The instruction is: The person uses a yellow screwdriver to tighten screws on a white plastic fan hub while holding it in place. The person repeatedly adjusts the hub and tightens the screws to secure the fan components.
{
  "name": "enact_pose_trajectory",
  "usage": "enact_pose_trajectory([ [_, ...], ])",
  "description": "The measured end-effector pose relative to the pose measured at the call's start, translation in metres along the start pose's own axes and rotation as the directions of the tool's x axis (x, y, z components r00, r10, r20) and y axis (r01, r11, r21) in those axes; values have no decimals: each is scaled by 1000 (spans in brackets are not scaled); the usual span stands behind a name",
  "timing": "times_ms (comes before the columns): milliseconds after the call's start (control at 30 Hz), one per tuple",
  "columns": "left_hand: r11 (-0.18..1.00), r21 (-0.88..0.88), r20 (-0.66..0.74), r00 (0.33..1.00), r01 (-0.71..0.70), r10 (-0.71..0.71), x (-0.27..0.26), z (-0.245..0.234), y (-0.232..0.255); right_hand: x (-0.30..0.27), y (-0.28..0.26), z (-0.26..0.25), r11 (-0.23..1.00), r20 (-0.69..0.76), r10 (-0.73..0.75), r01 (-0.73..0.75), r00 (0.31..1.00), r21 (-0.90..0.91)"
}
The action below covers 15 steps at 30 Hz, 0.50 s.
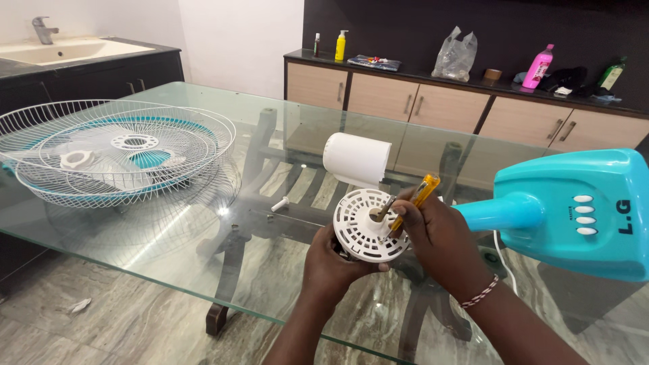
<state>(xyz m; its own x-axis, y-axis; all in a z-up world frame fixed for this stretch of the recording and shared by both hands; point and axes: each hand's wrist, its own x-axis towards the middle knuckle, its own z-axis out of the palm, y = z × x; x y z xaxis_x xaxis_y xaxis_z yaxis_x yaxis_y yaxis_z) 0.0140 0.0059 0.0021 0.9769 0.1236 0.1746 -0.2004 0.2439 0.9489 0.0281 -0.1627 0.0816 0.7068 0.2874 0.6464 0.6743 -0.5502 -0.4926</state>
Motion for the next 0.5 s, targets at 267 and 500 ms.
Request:
enact_pose_trajectory([
  [267, 999, -1, 23, 999, -32, 32, -1, 0, 3, 7, -31, -13, 976, 4, 110, -107, 994, -189],
  [500, 1000, 1, -9, 1000, -23, 23, 1, -2, -4, 14, -61, -25, 888, -43, 272, -268, 961, -373],
])
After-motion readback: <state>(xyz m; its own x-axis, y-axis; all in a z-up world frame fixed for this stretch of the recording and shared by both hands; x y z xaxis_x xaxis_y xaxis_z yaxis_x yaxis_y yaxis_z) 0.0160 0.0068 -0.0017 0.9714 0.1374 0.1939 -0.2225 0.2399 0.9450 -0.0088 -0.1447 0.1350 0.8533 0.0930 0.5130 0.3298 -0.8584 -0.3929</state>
